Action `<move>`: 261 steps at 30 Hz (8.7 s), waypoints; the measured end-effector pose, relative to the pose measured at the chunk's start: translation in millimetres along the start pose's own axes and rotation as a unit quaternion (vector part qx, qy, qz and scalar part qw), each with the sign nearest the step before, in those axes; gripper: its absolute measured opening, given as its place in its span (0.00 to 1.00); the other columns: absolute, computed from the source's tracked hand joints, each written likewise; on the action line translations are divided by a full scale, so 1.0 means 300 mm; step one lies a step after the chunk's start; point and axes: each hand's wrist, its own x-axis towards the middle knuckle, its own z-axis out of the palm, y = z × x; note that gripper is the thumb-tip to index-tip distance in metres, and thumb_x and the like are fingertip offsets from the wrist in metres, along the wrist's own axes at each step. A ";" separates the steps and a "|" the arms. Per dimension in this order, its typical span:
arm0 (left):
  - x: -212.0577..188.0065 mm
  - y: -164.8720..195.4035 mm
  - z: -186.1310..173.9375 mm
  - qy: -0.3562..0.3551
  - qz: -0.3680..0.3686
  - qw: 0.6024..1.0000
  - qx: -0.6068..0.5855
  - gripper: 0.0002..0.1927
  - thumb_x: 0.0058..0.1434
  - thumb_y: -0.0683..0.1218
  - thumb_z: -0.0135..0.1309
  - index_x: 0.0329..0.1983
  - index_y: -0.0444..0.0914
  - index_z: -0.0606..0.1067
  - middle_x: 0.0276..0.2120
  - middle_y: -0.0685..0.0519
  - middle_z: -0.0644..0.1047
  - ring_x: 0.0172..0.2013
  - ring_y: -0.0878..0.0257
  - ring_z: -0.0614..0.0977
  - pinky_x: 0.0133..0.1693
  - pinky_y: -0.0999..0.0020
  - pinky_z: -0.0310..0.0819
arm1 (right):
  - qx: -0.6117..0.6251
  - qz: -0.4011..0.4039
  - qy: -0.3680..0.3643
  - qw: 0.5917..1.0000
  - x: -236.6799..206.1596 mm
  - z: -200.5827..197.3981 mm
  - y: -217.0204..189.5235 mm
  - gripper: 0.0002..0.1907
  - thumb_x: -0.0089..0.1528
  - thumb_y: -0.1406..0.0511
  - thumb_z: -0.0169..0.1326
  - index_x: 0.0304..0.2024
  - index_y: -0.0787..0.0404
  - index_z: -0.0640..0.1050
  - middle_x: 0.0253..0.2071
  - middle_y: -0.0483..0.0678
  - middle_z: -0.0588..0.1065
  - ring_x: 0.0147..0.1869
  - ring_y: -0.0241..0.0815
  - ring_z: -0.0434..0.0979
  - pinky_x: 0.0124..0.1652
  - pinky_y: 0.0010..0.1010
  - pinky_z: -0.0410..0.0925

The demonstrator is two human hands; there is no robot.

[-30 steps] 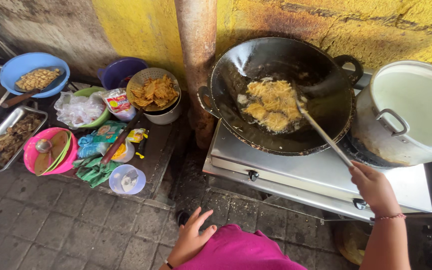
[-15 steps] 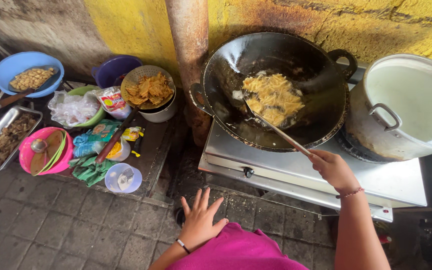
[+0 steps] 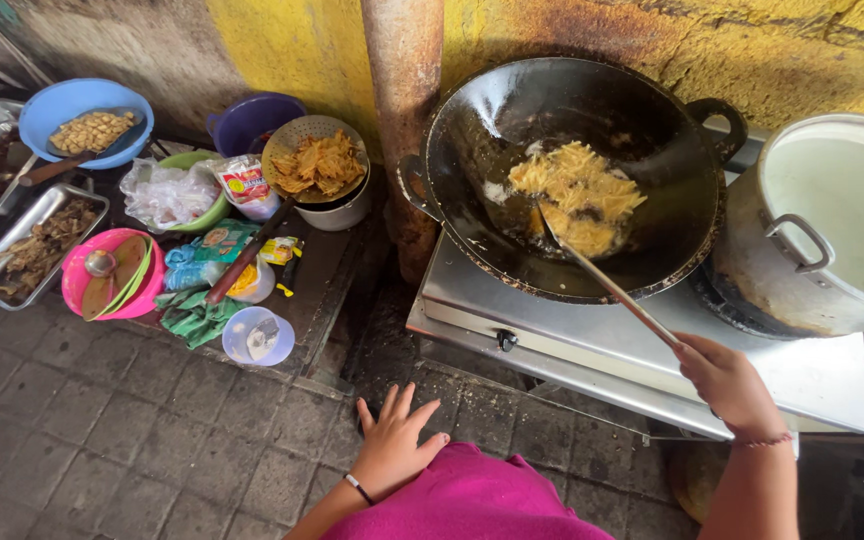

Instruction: The person stirs and flips pieces of food frying in hot oil inside a wok using a metal spatula. The person keeps the food moving in the oil to cook it evenly.

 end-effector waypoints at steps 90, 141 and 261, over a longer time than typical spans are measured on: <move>-0.037 -0.018 -0.003 -0.006 -0.043 0.999 -0.012 0.31 0.63 0.65 0.50 0.67 0.52 0.67 0.73 0.41 0.54 0.74 0.41 0.47 0.63 0.21 0.21 | -0.122 0.004 0.059 0.991 0.048 -0.103 -0.048 0.20 0.66 0.59 0.54 0.58 0.59 0.81 0.30 0.50 0.75 0.31 0.38 0.67 0.32 0.33 0.64; -0.042 -0.013 0.001 0.016 -0.047 0.999 -0.016 0.31 0.62 0.65 0.51 0.66 0.51 0.69 0.72 0.42 0.55 0.73 0.43 0.50 0.63 0.21 0.27 | 0.006 0.006 0.049 0.999 -0.073 0.003 -0.064 0.23 0.63 0.64 0.55 0.61 0.61 0.78 0.24 0.40 0.67 0.22 0.30 0.59 0.21 0.26 0.56; -0.102 -0.555 -0.442 0.107 0.066 0.991 0.047 0.35 0.60 0.65 0.53 0.69 0.51 0.66 0.72 0.42 0.55 0.72 0.42 0.53 0.62 0.21 0.30 | -0.311 -0.040 0.142 0.939 -0.163 0.170 -0.449 0.19 0.63 0.55 0.59 0.56 0.46 0.83 0.27 0.50 0.80 0.28 0.43 0.73 0.34 0.35 0.68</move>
